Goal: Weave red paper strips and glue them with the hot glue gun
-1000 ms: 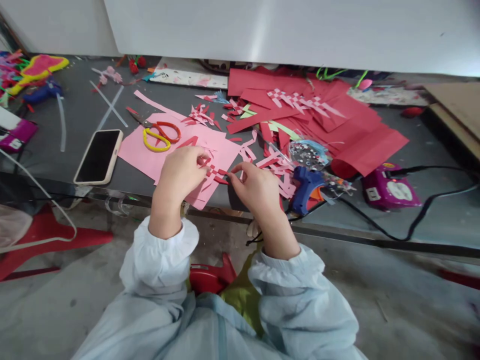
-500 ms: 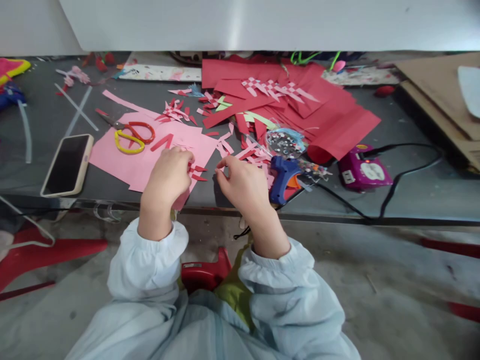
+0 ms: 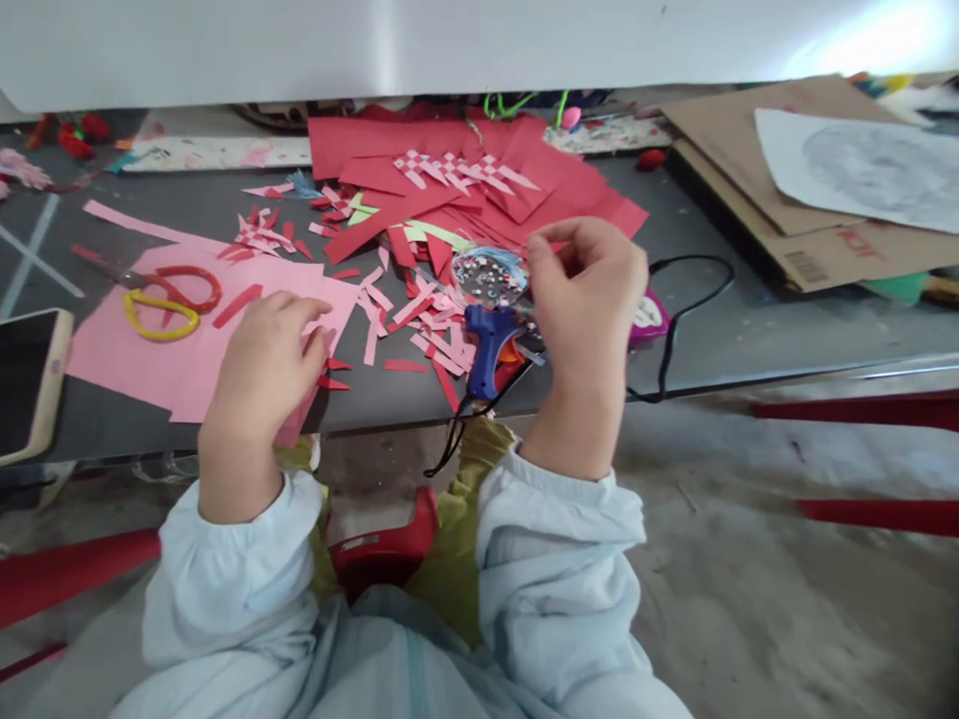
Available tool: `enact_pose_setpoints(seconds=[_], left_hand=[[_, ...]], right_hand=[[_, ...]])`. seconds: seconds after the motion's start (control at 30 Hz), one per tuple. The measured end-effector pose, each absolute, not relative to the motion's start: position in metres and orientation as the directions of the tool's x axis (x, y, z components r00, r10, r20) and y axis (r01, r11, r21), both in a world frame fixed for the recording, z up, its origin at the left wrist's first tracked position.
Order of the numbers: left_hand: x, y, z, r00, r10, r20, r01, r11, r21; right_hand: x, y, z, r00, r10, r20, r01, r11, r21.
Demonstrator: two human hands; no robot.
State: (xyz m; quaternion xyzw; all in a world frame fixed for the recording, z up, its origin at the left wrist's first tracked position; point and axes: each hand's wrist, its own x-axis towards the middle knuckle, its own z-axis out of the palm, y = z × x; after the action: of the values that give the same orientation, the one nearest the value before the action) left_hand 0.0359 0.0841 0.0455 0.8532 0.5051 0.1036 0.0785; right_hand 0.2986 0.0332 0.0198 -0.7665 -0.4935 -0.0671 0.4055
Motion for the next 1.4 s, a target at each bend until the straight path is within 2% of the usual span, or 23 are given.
enact_pose_setpoints(seconds=[0.1,0.33,0.5,0.8,1.4], left_hand=[[0.038,0.085,0.045,0.485,0.869,0.095,0.827,-0.492,0.274],[0.035,0.086,0.049,0.481,0.870,0.106,0.834,-0.491,0.252],[0.035,0.085,0.049,0.479,0.874,0.086,0.834,-0.484,0.265],[0.028,0.083,0.050,0.452,0.890,0.053,0.855,-0.449,0.258],[0.028,0.082,0.047,0.455,0.889,0.048,0.857,-0.452,0.250]], right_hand=[[0.318,0.034,0.018,0.486,0.716,0.502,0.836,-0.215,-0.504],[0.313,0.044,0.031,0.471,0.822,0.319,0.805,-0.253,-0.537],[0.310,0.049,0.024,0.471,0.852,0.230,0.811,-0.316,-0.492],[0.317,0.055,0.007,0.412,0.867,0.280,0.857,-0.264,-0.442],[0.316,0.052,0.009,0.411,0.891,0.194,0.866,-0.315,-0.388]])
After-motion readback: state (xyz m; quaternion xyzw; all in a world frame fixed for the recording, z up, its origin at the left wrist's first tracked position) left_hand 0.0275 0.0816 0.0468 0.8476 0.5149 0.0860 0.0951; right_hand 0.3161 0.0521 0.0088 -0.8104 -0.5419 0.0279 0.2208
